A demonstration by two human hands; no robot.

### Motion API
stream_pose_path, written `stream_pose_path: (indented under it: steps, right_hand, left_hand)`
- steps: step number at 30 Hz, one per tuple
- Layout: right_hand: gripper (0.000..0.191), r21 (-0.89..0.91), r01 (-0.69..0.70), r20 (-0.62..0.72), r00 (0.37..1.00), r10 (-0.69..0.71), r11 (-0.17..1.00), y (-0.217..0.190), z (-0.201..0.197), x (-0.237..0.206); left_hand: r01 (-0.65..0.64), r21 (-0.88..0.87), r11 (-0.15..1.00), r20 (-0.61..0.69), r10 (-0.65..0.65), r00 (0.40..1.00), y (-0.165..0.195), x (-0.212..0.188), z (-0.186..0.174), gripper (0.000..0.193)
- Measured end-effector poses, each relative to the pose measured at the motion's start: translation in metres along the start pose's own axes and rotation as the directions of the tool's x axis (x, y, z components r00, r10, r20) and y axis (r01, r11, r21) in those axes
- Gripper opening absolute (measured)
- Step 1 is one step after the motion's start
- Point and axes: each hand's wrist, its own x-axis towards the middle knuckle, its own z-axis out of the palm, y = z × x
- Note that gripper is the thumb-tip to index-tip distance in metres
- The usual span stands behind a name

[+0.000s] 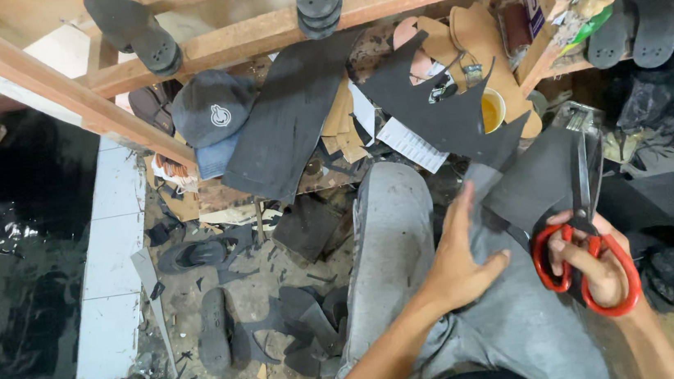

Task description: The person uses red-handled scissors to cut a black rubber sheet into shoe insole shapes. They repeatedly place a finished insole as a template on the sheet, cut around it, and trim the edges to match the template shape.

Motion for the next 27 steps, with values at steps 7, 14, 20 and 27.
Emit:
stream_pose_path:
  steps: [7, 14, 20, 27]
  right_hand:
    - [0.044, 0.091, -0.013, 0.216, 0.976, -0.007, 0.996, -0.039, -0.006, -0.004]
    - [0.03, -0.153, -0.149, 0.056, 0.986, 0.159, 0.977, -0.095, 0.036, 0.042]
    - [0.036, -0.452, 0.017, 0.126, 0.991, 0.045, 0.892, -0.072, 0.143, 0.162]
    - [0.059, -0.847, 0.243, 0.15, 0.962, -0.228, 0.472, -0.01, 0.234, 0.262]
  left_hand:
    - [-0.116, 0.27, 0.956, -0.226, 0.179, 0.957, -0.012, 0.047, -0.003, 0.039]
    - [0.134, -0.247, 0.96, -0.434, -0.233, 0.87, -0.017, -0.014, -0.084, 0.048]
    - [0.252, 0.053, 0.966, -0.793, -0.113, 0.599, -0.015, -0.07, -0.124, 0.04]
    - [0.35, 0.391, 0.851, -0.802, 0.129, 0.583, -0.023, -0.09, -0.154, 0.033]
